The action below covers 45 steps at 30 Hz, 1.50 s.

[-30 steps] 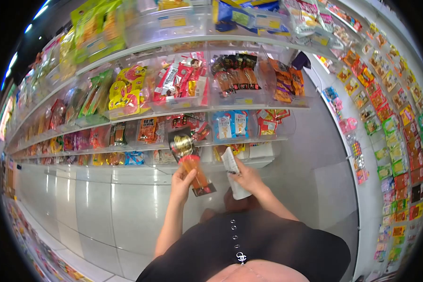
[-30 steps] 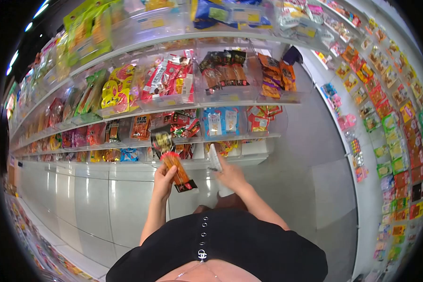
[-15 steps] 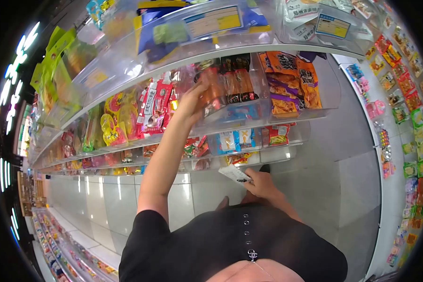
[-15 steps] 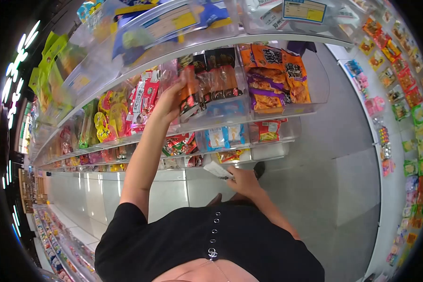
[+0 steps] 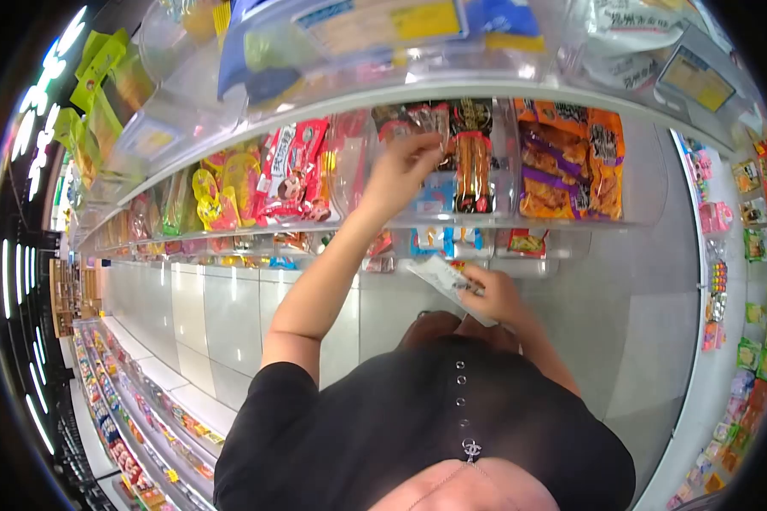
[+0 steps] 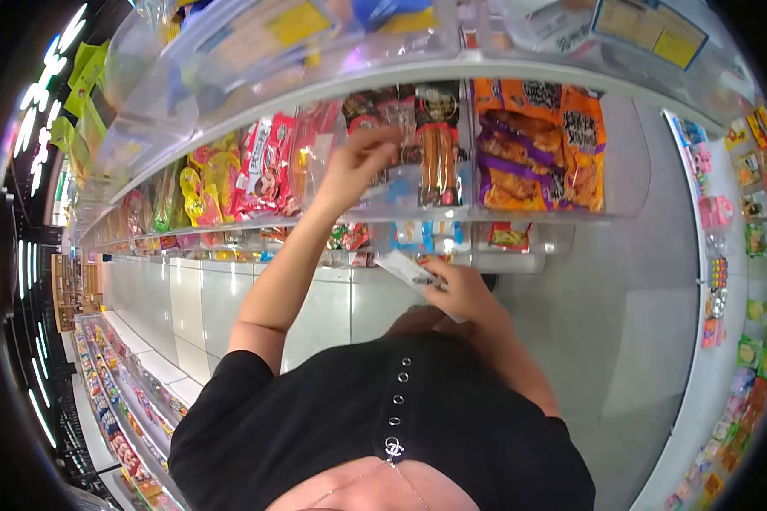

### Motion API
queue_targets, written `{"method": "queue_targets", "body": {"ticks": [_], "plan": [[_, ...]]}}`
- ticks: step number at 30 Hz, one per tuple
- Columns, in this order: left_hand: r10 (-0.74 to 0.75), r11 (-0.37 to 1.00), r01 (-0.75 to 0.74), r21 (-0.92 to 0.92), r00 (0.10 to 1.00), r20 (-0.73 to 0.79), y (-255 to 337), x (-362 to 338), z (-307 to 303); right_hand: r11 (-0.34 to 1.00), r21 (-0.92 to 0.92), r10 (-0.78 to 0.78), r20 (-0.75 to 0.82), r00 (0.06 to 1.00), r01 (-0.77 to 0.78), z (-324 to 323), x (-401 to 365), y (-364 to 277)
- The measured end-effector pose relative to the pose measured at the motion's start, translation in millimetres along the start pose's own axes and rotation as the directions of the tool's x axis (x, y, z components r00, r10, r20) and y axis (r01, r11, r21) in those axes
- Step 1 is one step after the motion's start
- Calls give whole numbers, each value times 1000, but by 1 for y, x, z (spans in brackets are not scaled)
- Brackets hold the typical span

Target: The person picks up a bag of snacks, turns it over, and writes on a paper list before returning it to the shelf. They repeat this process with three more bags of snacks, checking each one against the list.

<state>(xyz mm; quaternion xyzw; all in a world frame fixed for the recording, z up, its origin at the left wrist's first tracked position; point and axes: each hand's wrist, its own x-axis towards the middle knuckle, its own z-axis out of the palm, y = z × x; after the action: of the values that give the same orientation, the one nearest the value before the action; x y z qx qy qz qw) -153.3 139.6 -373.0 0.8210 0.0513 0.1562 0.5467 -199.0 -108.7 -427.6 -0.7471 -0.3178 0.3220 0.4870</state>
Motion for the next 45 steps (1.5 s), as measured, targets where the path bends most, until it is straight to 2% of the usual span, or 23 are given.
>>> {"method": "queue_targets", "body": {"ticks": [1, 2, 4, 5, 7, 9, 11, 12, 15, 17, 21, 22, 25, 28, 31, 32, 35, 37, 38, 39, 42, 43, 45], "plan": [[-52, 998, 52, -29, 999, 7, 26, -21, -10, 999, 49, 20, 12, 1000, -20, 2, -2, -6], [-95, 993, 96, -62, 995, 21, 42, -42, -23, 965, 262, -37, 55, 998, 21, 7, -3, 1], [123, 992, -123, -40, 992, 6, 20, -84, -44, 848, 522, -86, -32, 996, 89, 12, -8, -7], [-46, 987, 36, -156, 997, -60, 26, -109, -44, 765, 632, -94, -79, 992, 123, 19, -13, -11], [-71, 868, -2, -496, 989, -127, 10, -142, -41, 651, 728, 45, -321, 946, 215, 38, -14, -41], [-190, 444, 276, -853, 959, 211, -10, -170, -44, 609, 762, 100, -350, 931, 221, 58, -7, -32], [-377, 443, 474, -761, 868, 321, -15, -192, -38, 588, 773, 122, -377, 918, 239, 74, -6, -35], [-329, 572, 401, -716, 911, 248, -4, -205, -39, 584, 775, 136, -386, 912, 241, 82, -8, -42], [-412, 594, 436, -676, 887, 211, -6, -219, -43, 627, 753, 170, -380, 909, 198, 97, -13, -56], [-442, 520, 436, -734, 873, 206, -9, -219, -53, 659, 744, 199, -313, 929, 109, 99, -29, -64], [-432, 554, 401, -730, 887, 159, -7, -218, -63, 903, 421, 193, -224, 955, -83, 99, -44, -58], [-416, 578, 395, -714, 895, 158, -3, -218, -63, 916, 399, 158, -280, 947, -35, 106, -45, -55], [-272, 59, 345, -937, 908, 318, 12, -229, -68, 892, 440, 84, -384, 919, 102, 122, -46, -47], [-209, -45, 354, -934, 911, 355, 11, -236, -66, 823, 549, 19, -287, 958, 148, 130, -50, -48], [-196, 130, 453, -882, 883, 425, -19, -232, -53, 736, 651, -48, -220, 974, 184, 139, -43, -58], [-343, 98, 531, -842, 812, 473, -56, -232, -38, 725, 663, -48, -221, 974, 186, 138, -40, -60], [-340, 134, 498, -857, 835, 433, -18, -213, -42, 820, 561, 22, -221, 975, 109, 113, -30, -63], [-287, 249, 367, -896, 912, 294, 10, -206, -34, 856, 517, 88, -205, 975, 31, 96, -28, -55], [-280, 283, 305, -909, 933, 226, 23, -201, -29, 840, 488, -74, -331, 941, 238, 92, -21, -52], [-271, 318, 243, -916, 950, 158, 32, -196, -28, 859, 452, -91, -325, 941, 239, 85, -23, -49], [-131, 676, 275, -683, 958, 257, 43, -133, -43, 890, 388, -138, -273, 952, 240, 51, -37, -40], [-161, 749, 273, -604, 959, 233, 60, -109, -42, 919, 308, -168, -263, 950, 248, 44, -41, -29], [-117, 950, 166, -263, 974, 193, 71, -53, -34, 954, 144, -224, -242, 944, 263, 35, -46, -6]]}}
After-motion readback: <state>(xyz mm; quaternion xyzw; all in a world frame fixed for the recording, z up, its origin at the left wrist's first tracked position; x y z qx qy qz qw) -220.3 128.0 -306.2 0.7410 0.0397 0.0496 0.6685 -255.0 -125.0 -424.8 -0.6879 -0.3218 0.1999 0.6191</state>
